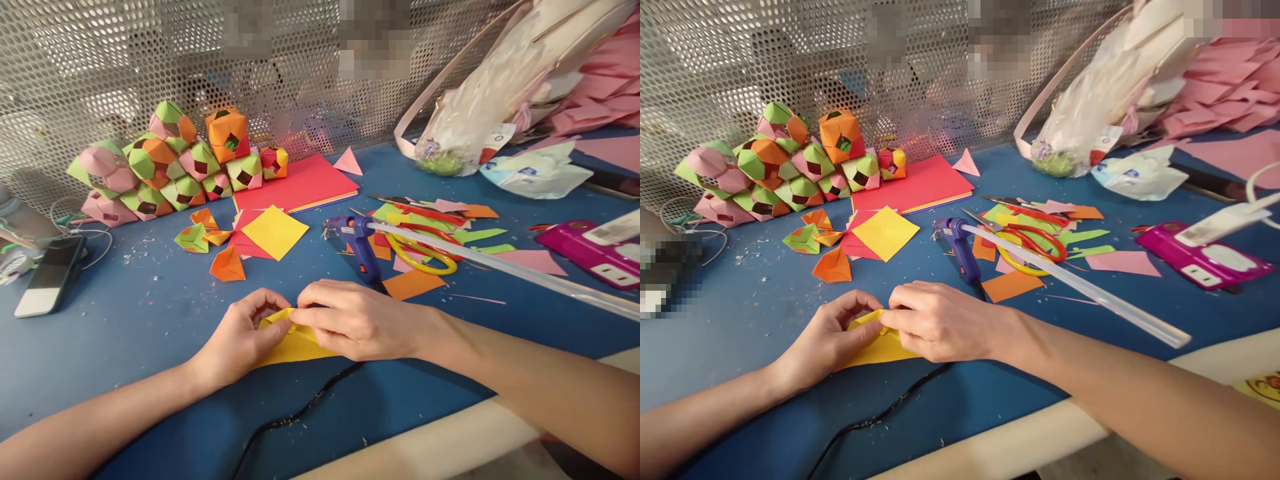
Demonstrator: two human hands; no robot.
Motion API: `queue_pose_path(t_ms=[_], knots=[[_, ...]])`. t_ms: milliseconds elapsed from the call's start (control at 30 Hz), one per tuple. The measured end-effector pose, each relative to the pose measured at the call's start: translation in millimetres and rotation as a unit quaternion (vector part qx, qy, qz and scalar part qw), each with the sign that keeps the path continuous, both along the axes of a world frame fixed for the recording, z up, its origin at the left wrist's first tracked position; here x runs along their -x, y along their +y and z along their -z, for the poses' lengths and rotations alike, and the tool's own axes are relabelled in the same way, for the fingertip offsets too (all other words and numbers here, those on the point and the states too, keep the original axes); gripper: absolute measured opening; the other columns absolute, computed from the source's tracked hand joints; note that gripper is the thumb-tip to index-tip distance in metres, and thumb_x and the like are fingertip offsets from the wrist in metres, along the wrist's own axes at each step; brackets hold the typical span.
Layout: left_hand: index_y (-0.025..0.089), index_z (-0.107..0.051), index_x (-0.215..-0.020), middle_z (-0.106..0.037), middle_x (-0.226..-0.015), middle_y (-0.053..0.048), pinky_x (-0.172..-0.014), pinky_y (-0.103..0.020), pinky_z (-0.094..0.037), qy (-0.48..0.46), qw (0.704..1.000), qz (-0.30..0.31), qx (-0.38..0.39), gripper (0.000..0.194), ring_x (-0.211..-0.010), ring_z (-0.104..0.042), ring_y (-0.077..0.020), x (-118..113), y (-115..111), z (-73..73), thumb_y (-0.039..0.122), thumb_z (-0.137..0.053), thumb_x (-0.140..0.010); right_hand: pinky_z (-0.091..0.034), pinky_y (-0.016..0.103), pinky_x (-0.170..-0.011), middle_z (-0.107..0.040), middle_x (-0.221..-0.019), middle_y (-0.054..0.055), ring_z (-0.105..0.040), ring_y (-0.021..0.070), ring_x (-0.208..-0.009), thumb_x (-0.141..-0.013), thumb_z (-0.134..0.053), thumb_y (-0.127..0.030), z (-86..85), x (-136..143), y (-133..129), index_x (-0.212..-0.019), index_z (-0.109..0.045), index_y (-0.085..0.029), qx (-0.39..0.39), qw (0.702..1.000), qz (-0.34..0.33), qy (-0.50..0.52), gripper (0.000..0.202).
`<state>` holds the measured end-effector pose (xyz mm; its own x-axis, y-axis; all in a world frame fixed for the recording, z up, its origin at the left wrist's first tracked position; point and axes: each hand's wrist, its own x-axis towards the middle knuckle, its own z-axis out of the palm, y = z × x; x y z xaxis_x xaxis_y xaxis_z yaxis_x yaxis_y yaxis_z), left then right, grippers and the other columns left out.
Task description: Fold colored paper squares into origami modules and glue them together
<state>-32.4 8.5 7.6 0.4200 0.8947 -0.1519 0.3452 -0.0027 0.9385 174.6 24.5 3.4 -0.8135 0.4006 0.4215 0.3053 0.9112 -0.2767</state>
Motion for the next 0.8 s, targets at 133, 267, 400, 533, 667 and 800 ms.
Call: queue_pose_path(t_ms=[133, 267, 400, 533, 667, 800], knots=[[0.017, -0.056, -0.086, -0.061, -0.081, 0.0, -0.067, -0.02, -0.042, 0.038, 0.999, 0.002, -0.035, 0.009, -0.075, -0.055, -0.0118, -0.2, -1.8, 2.1, 0.025, -0.054, -0.084, -0.048, 0.027, -0.073, -0.058, -0.089, 0.008, -0.055, 0.0143, -0.08, -0.092, -0.041, -0.015, 6.9, 5.3, -2.7, -0.094, -0.06, -0.013, 0.054, 0.996, 0.01, 0.075, 0.019], [0.017, -0.057, -0.084, -0.061, -0.08, 0.0, -0.068, -0.02, -0.043, 0.049, 0.996, -0.005, -0.072, 0.005, -0.075, -0.056, -0.0118, 0.3, -3.6, 2.4, 0.019, -0.052, -0.083, -0.045, 0.025, -0.065, -0.058, -0.083, 0.004, -0.054, 0.0121, -0.072, -0.09, -0.046, -0.015, 10.4, 11.6, -4.9, -0.092, -0.054, -0.016, 0.124, 0.983, 0.073, 0.115, 0.008], [0.017, -0.057, -0.084, -0.06, -0.08, 0.0, -0.068, -0.02, -0.044, 0.057, 0.993, -0.004, -0.106, 0.006, -0.075, -0.055, -0.0116, 1.0, -2.4, 5.0, 0.016, -0.051, -0.082, -0.044, 0.025, -0.064, -0.058, -0.082, 0.004, -0.054, 0.0121, -0.069, -0.087, -0.05, -0.016, 11.0, 14.6, -5.4, -0.087, -0.055, -0.016, 0.147, 0.976, 0.114, 0.116, 0.005], [0.017, -0.057, -0.084, -0.059, -0.081, 0.0, -0.069, -0.021, -0.044, 0.064, 0.99, 0.002, -0.123, 0.008, -0.076, -0.055, -0.0114, 1.6, -0.5, 6.8, 0.013, -0.051, -0.081, -0.044, 0.025, -0.064, -0.058, -0.079, 0.003, -0.054, 0.0119, -0.068, -0.089, -0.047, -0.015, 12.7, 13.5, -3.4, -0.081, -0.057, -0.016, 0.143, 0.978, 0.103, 0.108, 0.012], [0.018, -0.056, -0.089, -0.059, -0.087, -0.001, -0.072, -0.021, -0.046, 0.039, 0.993, 0.007, -0.113, 0.012, -0.081, -0.057, -0.0123, 3.0, -0.5, 8.1, 0.012, -0.051, -0.08, -0.044, 0.024, -0.064, -0.057, -0.077, 0.003, -0.054, 0.0116, -0.068, -0.089, -0.047, -0.014, 13.7, 10.9, -0.5, -0.077, -0.056, -0.016, 0.132, 0.977, 0.098, 0.132, 0.015], [0.018, -0.056, -0.097, -0.059, -0.095, -0.002, -0.079, -0.022, -0.049, -0.013, 0.997, 0.014, -0.076, 0.019, -0.09, -0.059, -0.0133, 3.9, -0.3, 9.1, 0.014, -0.055, -0.079, -0.044, 0.023, -0.064, -0.058, -0.077, 0.004, -0.055, 0.0117, -0.068, -0.088, -0.049, -0.012, 14.6, 9.3, 2.2, -0.075, -0.056, -0.016, 0.119, 0.977, 0.103, 0.146, 0.015]])
